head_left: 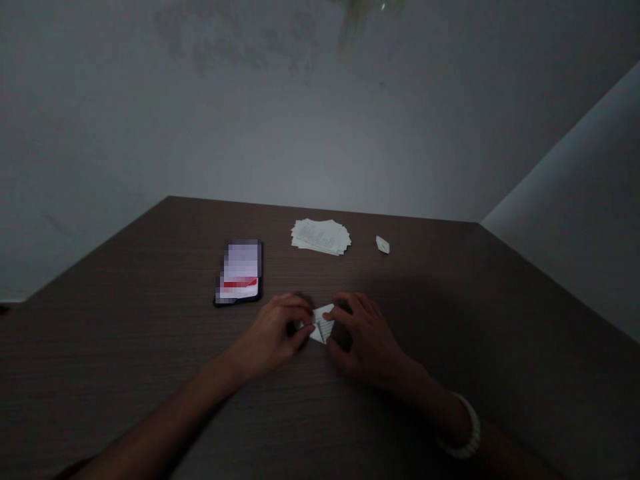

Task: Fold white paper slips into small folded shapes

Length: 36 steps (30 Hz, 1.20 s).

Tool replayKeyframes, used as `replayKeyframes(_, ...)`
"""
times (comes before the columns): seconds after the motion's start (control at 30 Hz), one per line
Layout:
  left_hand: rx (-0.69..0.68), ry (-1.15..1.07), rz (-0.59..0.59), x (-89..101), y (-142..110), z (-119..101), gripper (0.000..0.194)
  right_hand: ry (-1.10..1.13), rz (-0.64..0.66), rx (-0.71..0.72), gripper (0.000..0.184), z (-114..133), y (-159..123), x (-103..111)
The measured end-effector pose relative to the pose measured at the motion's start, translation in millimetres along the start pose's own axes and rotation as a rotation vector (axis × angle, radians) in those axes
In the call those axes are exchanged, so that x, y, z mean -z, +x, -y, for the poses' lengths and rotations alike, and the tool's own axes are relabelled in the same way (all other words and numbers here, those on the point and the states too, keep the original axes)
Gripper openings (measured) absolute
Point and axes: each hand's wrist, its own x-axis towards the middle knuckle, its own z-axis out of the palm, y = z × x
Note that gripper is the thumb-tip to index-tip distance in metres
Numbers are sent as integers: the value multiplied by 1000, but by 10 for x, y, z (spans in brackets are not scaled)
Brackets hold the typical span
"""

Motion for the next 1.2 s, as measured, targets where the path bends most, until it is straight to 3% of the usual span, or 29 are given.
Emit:
replayKeyframes(0.77,101,104,-42,-147,46,-22,11,-8,-4,-43,35,36,-9,-14)
replayKeyframes(1.2,148,29,-82,-142,64,-17,10,-19,-16,-56,33,71,-14,0)
